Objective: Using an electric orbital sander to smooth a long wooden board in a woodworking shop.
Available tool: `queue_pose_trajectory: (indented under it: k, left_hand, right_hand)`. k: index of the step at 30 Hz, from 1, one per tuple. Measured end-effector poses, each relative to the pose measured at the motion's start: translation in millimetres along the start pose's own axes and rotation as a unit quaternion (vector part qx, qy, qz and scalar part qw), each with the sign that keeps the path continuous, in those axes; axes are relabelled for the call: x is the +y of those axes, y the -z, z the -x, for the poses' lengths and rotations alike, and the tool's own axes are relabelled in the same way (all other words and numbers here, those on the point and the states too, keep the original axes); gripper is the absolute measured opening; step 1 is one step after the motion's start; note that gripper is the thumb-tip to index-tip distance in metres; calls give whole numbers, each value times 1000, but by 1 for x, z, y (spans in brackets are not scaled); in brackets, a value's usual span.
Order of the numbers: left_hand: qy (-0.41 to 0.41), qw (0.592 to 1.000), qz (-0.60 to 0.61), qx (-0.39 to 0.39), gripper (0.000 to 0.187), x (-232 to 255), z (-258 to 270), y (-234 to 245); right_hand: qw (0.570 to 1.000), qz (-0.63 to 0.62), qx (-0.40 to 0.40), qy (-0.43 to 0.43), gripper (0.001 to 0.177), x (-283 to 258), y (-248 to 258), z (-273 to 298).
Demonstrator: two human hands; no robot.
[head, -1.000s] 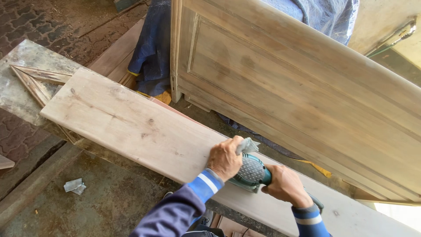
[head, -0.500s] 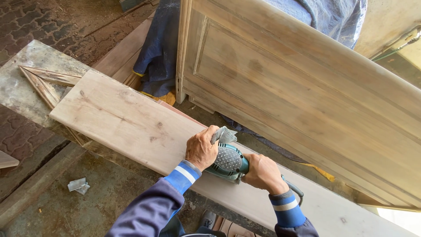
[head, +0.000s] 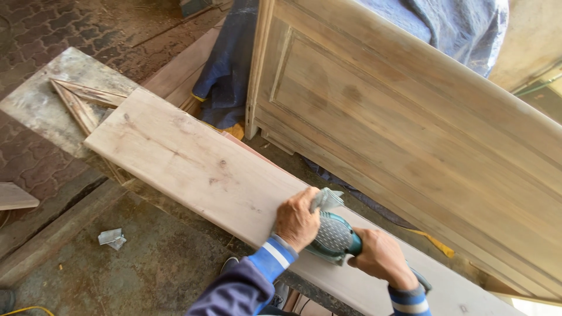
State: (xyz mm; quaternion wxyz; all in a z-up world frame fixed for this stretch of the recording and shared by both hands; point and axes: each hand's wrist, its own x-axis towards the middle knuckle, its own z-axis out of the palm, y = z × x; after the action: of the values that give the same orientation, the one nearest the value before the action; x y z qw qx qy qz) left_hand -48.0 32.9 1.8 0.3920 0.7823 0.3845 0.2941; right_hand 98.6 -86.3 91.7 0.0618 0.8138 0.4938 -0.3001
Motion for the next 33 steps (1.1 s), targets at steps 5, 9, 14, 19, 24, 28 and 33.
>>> queue_pose_trajectory:
  k: [5,9,14,19,24,28,33]
  left_hand:
    - [-34,999,23,3,8,19,21,-35]
    - [-71,997,31,-13,7,39,37,-64]
    - [-72,996,27,-46,10,66,52,-84]
    - [-97,994,45,-31,17,90,59,-85]
    - [-88,992,57,-74,21,82,59,-88]
    - [-67,991,44,-106,18,53,52,-89]
    - [-94,995,37,-22,24,35,36,-39]
  right_hand:
    - [998,14,-23,-49,40,37,-6,18]
    - [995,24,-31,-92,40,77,-18,32]
    - [990,0,-45,-132,48,126,-34,44]
    - [987,-27,-60,-148,53,155,-45,55]
    - [984,-10,-53,-169,52,143,-46,59]
    - [988,-10,-15,-151,50,96,-30,62]
    - [991,-11,-36,-128,47,38,-15,49]
